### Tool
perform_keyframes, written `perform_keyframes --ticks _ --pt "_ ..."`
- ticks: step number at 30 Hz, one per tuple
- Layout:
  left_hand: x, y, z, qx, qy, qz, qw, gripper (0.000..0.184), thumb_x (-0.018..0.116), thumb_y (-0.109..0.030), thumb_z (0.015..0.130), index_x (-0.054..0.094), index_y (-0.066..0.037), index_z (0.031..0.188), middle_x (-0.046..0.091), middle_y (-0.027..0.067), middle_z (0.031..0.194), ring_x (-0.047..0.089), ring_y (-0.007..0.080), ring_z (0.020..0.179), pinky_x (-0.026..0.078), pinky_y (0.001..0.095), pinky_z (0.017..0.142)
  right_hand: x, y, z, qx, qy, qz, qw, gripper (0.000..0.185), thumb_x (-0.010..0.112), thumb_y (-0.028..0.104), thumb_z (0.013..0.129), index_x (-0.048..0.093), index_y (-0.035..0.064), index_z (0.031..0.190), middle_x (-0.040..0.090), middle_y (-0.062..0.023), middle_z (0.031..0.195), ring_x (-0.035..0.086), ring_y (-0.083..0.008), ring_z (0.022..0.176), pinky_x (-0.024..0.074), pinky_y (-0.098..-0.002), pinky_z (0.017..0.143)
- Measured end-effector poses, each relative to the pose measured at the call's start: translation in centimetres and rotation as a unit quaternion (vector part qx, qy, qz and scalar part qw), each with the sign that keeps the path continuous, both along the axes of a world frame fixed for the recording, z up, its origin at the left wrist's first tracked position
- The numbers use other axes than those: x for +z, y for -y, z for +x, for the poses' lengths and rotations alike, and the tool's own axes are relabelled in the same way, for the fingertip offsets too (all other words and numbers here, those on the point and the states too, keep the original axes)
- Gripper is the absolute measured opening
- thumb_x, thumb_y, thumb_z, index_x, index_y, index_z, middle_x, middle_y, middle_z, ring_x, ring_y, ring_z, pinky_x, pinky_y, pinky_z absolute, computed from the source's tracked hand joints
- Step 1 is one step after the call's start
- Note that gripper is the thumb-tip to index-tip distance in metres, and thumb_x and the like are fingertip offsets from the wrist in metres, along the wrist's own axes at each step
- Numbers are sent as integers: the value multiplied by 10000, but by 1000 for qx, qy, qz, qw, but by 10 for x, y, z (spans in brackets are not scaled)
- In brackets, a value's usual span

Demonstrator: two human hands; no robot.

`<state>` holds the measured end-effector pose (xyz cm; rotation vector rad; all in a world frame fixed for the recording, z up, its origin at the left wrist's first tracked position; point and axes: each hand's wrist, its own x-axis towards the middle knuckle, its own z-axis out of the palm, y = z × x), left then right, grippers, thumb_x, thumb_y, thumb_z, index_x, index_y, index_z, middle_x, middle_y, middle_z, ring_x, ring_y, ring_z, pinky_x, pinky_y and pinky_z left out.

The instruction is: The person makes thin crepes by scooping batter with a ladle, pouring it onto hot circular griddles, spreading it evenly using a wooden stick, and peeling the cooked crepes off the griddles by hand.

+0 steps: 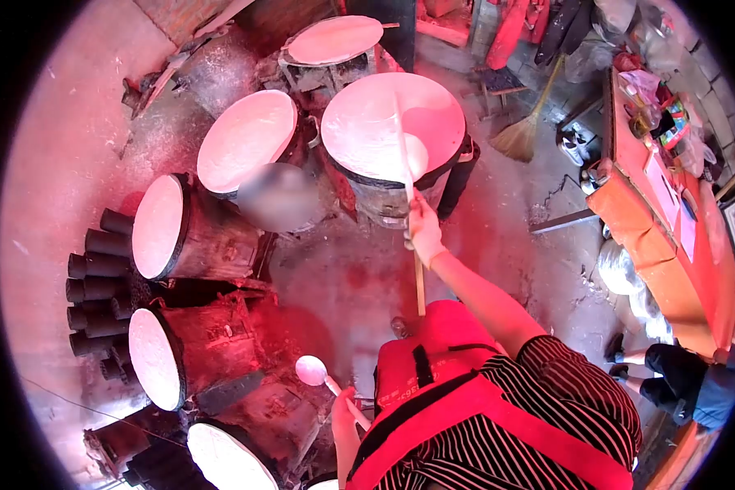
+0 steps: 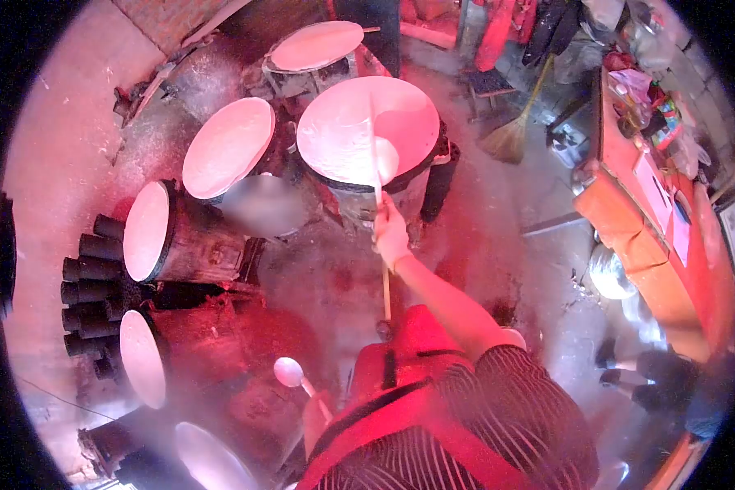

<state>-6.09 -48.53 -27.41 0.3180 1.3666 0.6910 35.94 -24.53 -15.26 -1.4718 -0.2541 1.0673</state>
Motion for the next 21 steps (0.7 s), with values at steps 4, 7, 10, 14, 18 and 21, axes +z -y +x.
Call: perform_keyframes --ticks 4,7,10,14,18,21 --pt "36 -40 37 39 48 -65 996 87 667 -113 786 608 -102 849 559 -47 721 545 96 701 461 263 710 -3 -51 -6 -21 -84 130 988 301 413 269 966 481 247 1259 419 30 626 391 -95 462 335 -267 386" --pt "91 -65 85 56 -42 -50 996 95 669 -152 794 612 -107 854 550 -38 778 534 93 739 463 274 756 14 -76 -28 94 -134 69 984 294 440 292 960 491 229 1243 370 38 569 348 -96 418 313 -270 365" --pt "75 -72 86 49 -18 -79 996 126 679 -168 785 614 -107 873 503 -35 775 514 89 759 454 276 793 -9 -50 -11 150 -95 61 982 383 420 280 974 415 241 1356 348 41 537 350 -86 389 307 -246 356" --pt "57 -73 98 69 -20 -85 994 141 685 -159 774 621 -107 888 488 -28 783 504 90 762 449 277 817 -32 -16 29 54 -50 19 997 357 424 291 980 425 312 1336 371 47 541 356 -84 390 290 -233 351" --pt "53 -71 113 76 -13 -79 994 149 686 -145 769 631 -99 900 481 -13 816 501 94 781 449 277 833 19 -25 -12 5 -241 27 970 277 430 347 967 476 329 1240 318 61 540 300 -80 378 271 -246 347" --pt "87 -74 141 47 -11 -9 999 158 685 -142 764 641 -90 907 470 -11 848 491 93 807 448 281 848 -16 -11 12 190 -123 30 974 311 445 361 965 506 268 1255 370 66 557 359 -78 402 297 -262 356"
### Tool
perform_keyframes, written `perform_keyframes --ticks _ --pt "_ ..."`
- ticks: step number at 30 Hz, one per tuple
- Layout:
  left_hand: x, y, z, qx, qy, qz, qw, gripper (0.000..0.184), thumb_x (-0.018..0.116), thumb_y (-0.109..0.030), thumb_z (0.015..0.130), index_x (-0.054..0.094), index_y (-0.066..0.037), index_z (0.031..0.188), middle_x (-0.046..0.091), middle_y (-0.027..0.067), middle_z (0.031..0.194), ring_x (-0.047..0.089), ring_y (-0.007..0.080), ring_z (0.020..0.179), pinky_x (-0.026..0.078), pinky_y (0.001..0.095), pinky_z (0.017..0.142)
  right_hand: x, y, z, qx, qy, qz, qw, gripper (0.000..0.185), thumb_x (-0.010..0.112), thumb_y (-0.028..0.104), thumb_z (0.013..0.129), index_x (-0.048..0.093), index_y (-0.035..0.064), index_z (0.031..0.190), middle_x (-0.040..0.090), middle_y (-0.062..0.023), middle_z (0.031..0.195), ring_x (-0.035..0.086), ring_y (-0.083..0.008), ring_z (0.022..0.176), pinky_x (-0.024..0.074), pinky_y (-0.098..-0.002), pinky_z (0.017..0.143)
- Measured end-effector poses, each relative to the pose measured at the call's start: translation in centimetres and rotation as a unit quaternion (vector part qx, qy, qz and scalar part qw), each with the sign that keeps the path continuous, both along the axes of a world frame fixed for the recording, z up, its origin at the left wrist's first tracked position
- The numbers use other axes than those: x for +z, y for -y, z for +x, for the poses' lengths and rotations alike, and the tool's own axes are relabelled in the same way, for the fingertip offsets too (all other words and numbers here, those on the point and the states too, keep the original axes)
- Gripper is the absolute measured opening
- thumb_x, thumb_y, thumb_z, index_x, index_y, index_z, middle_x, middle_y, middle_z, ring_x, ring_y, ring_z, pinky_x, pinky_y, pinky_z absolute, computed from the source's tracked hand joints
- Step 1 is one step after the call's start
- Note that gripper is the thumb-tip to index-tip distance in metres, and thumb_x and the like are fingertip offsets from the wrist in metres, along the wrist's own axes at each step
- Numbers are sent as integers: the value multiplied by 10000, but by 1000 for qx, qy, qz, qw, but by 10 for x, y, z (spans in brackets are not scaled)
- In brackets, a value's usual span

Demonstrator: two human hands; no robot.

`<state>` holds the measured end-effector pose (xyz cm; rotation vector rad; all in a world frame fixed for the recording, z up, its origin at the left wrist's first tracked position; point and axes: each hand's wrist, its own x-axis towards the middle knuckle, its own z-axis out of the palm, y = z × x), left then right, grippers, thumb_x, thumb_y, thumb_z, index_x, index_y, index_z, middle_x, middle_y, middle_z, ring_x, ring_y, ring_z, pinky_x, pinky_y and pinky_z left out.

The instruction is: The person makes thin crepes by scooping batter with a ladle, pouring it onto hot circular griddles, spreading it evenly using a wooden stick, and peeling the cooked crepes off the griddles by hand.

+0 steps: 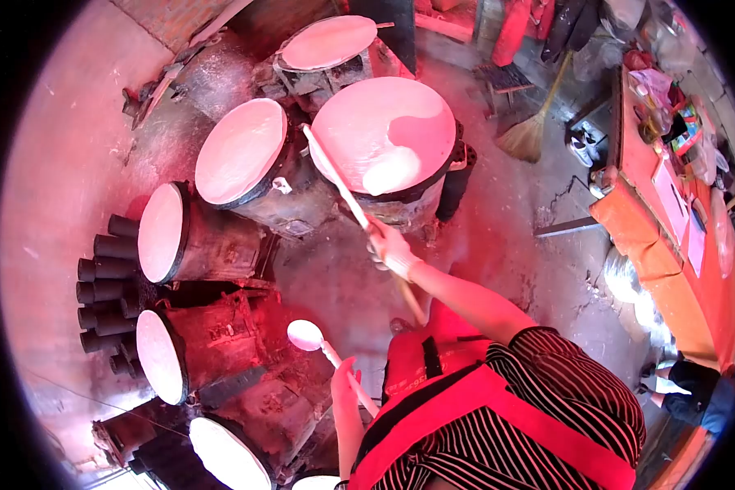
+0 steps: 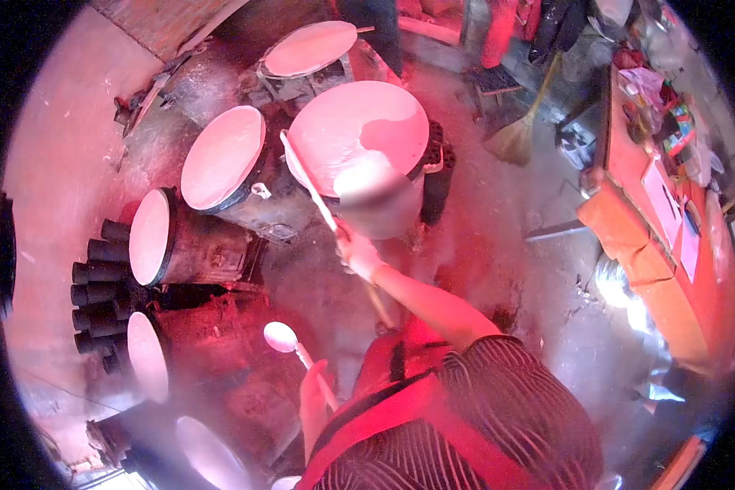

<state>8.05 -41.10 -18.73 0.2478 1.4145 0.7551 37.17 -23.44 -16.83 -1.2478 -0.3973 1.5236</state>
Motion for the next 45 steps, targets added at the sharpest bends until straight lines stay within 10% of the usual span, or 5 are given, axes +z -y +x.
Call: perform_keyframes --ticks 11,27,33,38,45 --pt "-4 -25 58 -54 -9 16 998 210 643 -183 799 642 -85 986 505 -11 969 484 86 963 405 289 915 14 3 120 -102 -18 8 995 387 421 309 968 383 302 1353 403 38 596 314 -78 400 248 -247 355" --pt "71 -59 215 0 -50 36 998 336 619 -225 859 575 -63 1150 541 8 1120 486 91 1083 369 273 941 -4 36 280 311 164 40 936 404 417 313 963 399 302 1366 418 32 631 308 -74 412 250 -248 362" --pt "88 -55 234 -12 -78 66 995 213 620 -195 868 562 -62 1024 403 -36 724 409 51 605 365 203 523 19 -45 329 171 326 52 928 412 458 215 934 448 205 1346 501 10 673 422 -95 464 337 -239 400" --pt "113 -67 242 -39 -50 128 990 162 572 -199 903 526 -52 949 413 -33 649 388 49 493 301 212 424 5 -52 253 127 525 143 829 357 505 177 902 539 64 1239 627 -172 911 602 -233 846 463 -354 774" --pt "145 -80 240 -11 -35 119 992 192 527 -210 935 490 -38 1011 411 -29 659 368 42 496 284 187 418 -51 -24 223 -238 212 197 927 338 528 268 951 595 28 1180 640 -54 969 556 -62 836 441 -182 712"
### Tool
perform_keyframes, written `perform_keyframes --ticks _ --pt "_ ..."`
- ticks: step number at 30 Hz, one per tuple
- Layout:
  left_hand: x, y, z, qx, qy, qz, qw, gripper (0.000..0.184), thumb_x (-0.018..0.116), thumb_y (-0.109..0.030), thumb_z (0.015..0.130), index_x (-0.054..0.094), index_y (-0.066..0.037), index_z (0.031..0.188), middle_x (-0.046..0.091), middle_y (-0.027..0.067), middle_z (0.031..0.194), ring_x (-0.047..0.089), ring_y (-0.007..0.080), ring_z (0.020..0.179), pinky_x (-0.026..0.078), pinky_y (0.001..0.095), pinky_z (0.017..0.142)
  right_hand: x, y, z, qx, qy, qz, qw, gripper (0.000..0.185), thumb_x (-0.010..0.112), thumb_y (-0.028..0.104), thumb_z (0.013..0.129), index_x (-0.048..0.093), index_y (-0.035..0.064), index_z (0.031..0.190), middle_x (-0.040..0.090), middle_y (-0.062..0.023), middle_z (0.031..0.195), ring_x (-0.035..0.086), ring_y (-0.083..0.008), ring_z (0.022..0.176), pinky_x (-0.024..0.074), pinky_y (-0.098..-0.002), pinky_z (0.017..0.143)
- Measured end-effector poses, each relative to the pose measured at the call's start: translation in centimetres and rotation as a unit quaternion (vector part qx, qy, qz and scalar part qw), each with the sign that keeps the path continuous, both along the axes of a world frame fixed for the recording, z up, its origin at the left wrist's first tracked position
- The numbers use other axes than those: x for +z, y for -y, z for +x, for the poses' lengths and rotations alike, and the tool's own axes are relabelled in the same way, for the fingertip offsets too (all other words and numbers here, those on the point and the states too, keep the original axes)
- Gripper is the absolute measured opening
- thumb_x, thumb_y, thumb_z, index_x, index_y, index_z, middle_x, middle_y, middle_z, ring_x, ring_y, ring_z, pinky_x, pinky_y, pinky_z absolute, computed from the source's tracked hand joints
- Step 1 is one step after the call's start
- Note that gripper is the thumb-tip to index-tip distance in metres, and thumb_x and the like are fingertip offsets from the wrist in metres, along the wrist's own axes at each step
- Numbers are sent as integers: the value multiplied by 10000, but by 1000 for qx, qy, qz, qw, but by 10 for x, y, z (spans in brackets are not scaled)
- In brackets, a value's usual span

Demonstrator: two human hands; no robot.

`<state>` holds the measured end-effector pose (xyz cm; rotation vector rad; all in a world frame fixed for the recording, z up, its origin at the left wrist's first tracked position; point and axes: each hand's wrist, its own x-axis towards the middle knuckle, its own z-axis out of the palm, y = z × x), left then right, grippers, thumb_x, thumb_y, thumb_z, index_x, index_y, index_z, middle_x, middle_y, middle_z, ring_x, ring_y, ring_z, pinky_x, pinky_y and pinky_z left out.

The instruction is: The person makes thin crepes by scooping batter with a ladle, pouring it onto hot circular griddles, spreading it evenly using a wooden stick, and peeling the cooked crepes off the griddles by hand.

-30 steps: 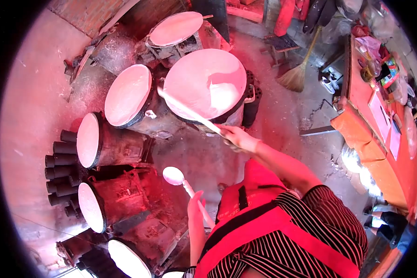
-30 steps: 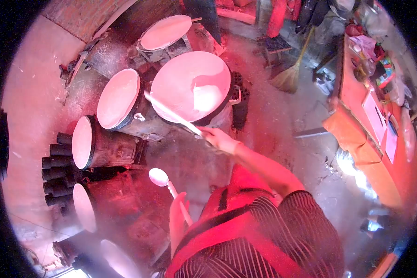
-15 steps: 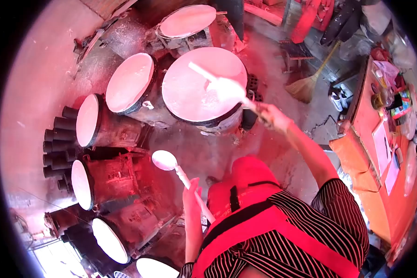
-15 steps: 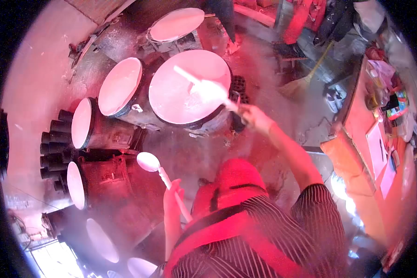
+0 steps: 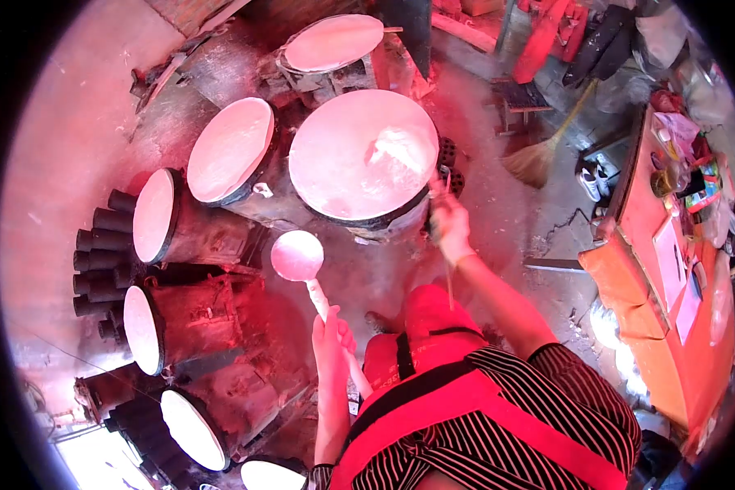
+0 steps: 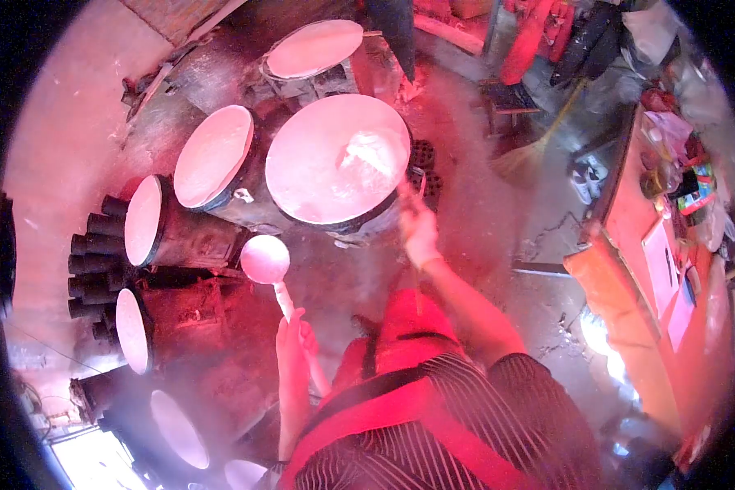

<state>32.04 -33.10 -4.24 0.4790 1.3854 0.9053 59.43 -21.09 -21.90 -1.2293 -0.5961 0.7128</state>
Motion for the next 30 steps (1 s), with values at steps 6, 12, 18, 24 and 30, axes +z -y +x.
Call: perform_keyframes --ticks 6,12,18,24,30 --pt "4 -20 2 -99 38 -2 994 203 522 -157 923 481 -10 1058 437 -18 741 412 45 599 292 177 419 66 23 -16 233 -48 -210 948 319 537 164 922 583 57 1218 639 2 956 570 -93 876 443 -230 810" --pt "-1 -26 -10 -132 119 -41 983 216 531 -122 908 472 7 1071 439 -7 750 409 49 589 279 164 409 24 34 -20 106 -39 -179 977 323 556 231 930 588 62 1204 612 27 867 525 -56 734 429 -212 652" --pt "-5 -34 -17 -153 142 -53 977 218 546 -130 905 471 2 1062 442 8 763 416 60 588 294 168 420 67 -5 23 126 -33 -163 978 298 533 243 941 561 185 1232 356 102 504 289 -35 375 213 -225 350" --pt "-24 -88 -10 -182 96 -18 978 141 551 -156 908 488 -35 943 448 -12 721 427 65 556 316 188 425 85 67 20 266 26 -249 931 331 553 162 915 580 101 1239 580 52 846 458 -33 652 377 -195 581" --pt "-88 -185 34 -255 28 55 965 85 493 -81 869 424 -35 851 428 20 660 409 102 475 347 256 402 15 86 10 54 84 -181 978 356 571 187 907 567 79 1246 630 0 957 550 -87 892 431 -225 801"
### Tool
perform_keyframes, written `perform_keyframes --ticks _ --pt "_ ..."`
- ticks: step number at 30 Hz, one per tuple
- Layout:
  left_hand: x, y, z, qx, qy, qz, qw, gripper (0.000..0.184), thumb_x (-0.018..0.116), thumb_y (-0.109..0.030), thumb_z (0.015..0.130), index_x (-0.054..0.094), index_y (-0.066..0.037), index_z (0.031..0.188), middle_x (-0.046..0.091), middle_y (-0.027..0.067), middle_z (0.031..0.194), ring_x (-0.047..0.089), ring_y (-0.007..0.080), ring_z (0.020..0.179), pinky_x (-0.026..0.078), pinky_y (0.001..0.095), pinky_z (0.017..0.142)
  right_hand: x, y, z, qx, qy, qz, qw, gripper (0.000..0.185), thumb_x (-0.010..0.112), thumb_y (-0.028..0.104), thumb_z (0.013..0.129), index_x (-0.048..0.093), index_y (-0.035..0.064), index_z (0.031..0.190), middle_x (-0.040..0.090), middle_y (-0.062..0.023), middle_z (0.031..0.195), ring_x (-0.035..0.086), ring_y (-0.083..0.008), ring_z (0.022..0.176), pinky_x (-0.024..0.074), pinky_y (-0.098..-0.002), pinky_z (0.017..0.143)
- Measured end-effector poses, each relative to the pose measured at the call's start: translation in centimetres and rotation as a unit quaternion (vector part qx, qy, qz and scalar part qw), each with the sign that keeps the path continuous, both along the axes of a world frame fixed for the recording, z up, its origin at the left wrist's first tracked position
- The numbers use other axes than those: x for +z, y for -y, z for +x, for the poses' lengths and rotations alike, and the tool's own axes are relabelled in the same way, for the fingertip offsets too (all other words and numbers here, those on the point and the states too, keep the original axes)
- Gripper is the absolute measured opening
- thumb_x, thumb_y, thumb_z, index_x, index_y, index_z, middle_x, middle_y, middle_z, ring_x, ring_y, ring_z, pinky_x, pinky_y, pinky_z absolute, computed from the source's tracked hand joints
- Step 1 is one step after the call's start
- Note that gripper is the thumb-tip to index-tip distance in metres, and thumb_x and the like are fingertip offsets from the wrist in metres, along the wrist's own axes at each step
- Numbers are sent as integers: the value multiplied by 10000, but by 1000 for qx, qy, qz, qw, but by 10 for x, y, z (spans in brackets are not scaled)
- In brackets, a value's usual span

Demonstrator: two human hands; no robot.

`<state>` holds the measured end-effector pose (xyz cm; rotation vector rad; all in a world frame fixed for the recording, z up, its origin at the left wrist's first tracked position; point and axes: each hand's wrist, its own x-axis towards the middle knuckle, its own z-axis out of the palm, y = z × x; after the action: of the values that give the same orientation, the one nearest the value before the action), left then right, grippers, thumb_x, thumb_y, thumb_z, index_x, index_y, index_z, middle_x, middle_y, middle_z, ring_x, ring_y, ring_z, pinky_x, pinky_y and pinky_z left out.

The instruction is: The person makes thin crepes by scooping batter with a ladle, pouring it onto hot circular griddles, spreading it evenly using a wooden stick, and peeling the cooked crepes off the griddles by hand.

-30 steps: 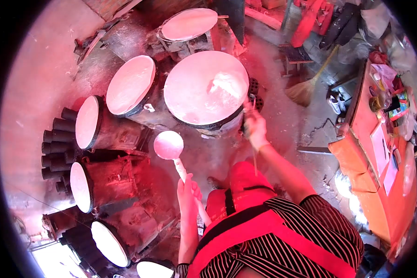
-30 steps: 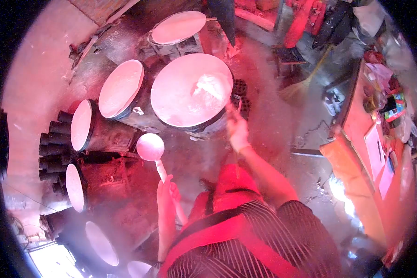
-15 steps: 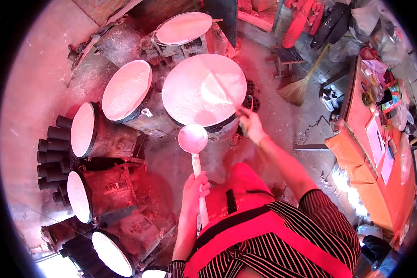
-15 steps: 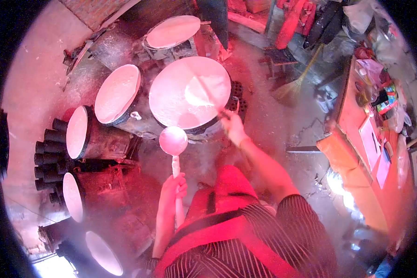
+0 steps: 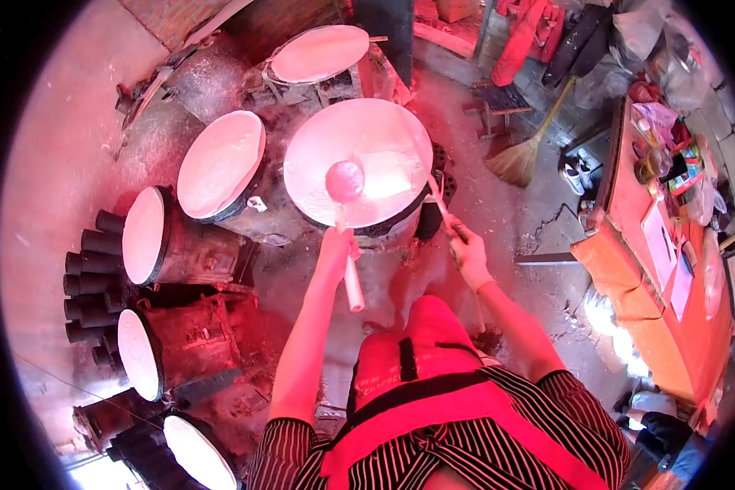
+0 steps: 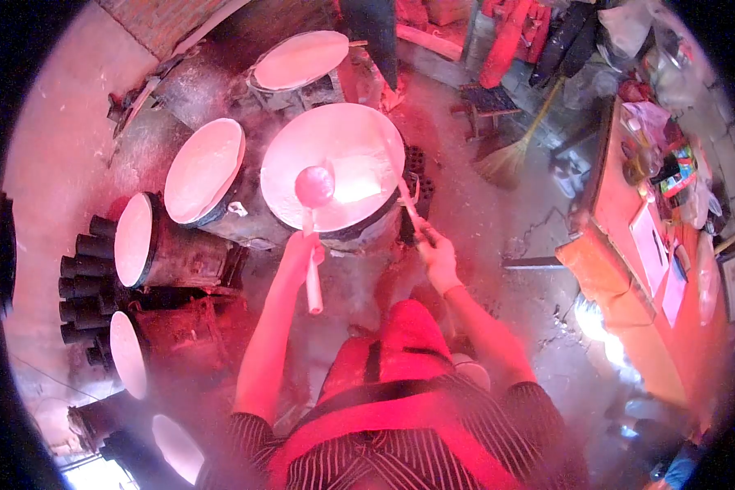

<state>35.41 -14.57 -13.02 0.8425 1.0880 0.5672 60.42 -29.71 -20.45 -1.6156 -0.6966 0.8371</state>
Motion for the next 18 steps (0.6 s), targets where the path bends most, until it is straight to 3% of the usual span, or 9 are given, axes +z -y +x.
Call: perform_keyframes --ticks 4,5,8,9,10,12,14,15,18 --pt "6 7 50 60 9 -91 994 85 508 -70 856 441 -20 837 429 21 631 433 147 475 355 258 419 31 -5 -48 61 -257 -81 961 353 540 174 897 567 125 1246 551 12 651 478 -79 514 390 -241 467" --pt "-5 4 55 55 57 -116 990 89 512 -68 850 441 -22 822 438 29 635 442 156 475 366 269 424 29 -11 -60 60 -287 -78 953 397 479 110 866 559 188 1247 417 39 525 311 -72 372 246 -255 352" --pt "4 -8 30 12 233 -211 949 77 505 -64 849 449 -40 802 444 19 649 446 125 485 360 249 420 54 -11 -61 120 -369 -132 912 491 402 42 819 557 222 1248 418 33 516 308 -82 357 250 -268 340" --pt "29 -12 20 -8 292 -244 925 71 500 -63 851 453 -48 800 442 9 654 444 105 490 351 234 416 56 -16 -54 118 -327 -151 925 412 440 80 875 562 240 1235 387 39 496 284 -81 348 226 -270 333" --pt "115 31 15 -18 5 108 994 80 486 -80 896 518 -67 824 468 -11 668 448 75 500 351 197 427 89 -17 -48 108 -315 -166 928 324 490 158 919 571 218 1227 359 45 481 276 -75 344 220 -263 333" --pt "111 26 -20 31 243 -199 949 58 463 -39 915 514 -40 943 459 -9 676 413 51 489 312 163 392 98 -26 -21 78 -253 -79 961 301 520 210 924 584 199 1218 427 31 508 294 -58 360 224 -246 347" --pt "105 41 -40 20 327 -277 903 52 468 -20 913 487 -37 959 444 -15 677 385 38 479 285 154 371 106 -33 5 30 -246 -53 967 300 533 197 916 600 178 1208 558 0 596 331 -40 389 233 -232 360" --pt "102 42 -45 27 321 -310 894 50 481 -26 909 476 -39 957 436 -18 676 370 36 472 277 158 363 62 -40 14 50 -135 -77 987 302 553 217 909 609 145 1196 645 -21 762 497 -94 494 387 -273 434" --pt "103 39 -48 51 257 -319 911 74 514 -52 901 451 -45 938 415 -27 672 340 32 457 257 168 345 -21 -3 -18 177 146 27 973 326 571 230 899 600 96 1195 657 -30 890 599 -141 692 490 -305 633"
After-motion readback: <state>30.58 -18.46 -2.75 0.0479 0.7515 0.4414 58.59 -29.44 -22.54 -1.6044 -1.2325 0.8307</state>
